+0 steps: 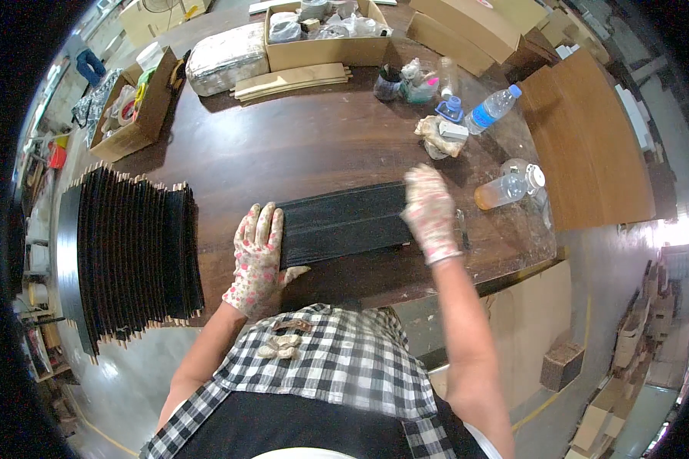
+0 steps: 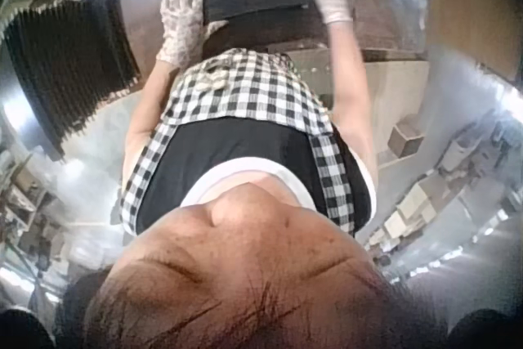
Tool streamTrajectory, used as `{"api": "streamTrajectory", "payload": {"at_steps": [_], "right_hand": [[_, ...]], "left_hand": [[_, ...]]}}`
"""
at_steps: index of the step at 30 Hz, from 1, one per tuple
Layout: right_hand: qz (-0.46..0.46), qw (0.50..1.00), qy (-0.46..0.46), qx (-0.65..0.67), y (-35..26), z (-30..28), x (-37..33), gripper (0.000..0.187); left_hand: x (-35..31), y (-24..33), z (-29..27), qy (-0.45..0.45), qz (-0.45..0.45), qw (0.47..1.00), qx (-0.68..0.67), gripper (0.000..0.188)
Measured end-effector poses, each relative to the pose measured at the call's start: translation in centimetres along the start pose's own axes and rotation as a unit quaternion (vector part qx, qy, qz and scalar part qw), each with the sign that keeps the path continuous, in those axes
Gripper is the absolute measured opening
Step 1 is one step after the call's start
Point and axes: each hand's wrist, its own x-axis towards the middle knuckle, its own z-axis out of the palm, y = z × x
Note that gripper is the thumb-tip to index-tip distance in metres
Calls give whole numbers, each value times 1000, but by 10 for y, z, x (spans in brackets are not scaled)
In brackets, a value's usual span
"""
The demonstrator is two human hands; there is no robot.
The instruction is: The person wipes black wooden slats one by one with a cloth dampened from a plastic bottle and stacks them on a table.
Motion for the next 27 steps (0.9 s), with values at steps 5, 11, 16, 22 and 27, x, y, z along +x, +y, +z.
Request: {"api": "streamTrajectory", "payload": {"at_steps": [5, 11, 16, 22, 27], "right_hand": [[334, 817, 108, 457, 12, -29, -5, 29], [26, 989, -83, 122, -138, -41, 25, 56], [-155, 949, -133, 239, -200, -48, 45, 64], [-74, 962, -96, 243, -168, -49, 38, 60], [-104, 969, -125, 185, -177, -47, 38, 59]], "left_hand": [[-5, -25, 9, 29, -7, 988, -151, 110], [-7, -36, 28, 102, 13, 964, -244, 123], [-10, -47, 43, 148, 19, 942, -300, 127], [-3, -38, 32, 169, 26, 947, -273, 128], [-4, -42, 36, 174, 27, 944, -278, 127]]}}
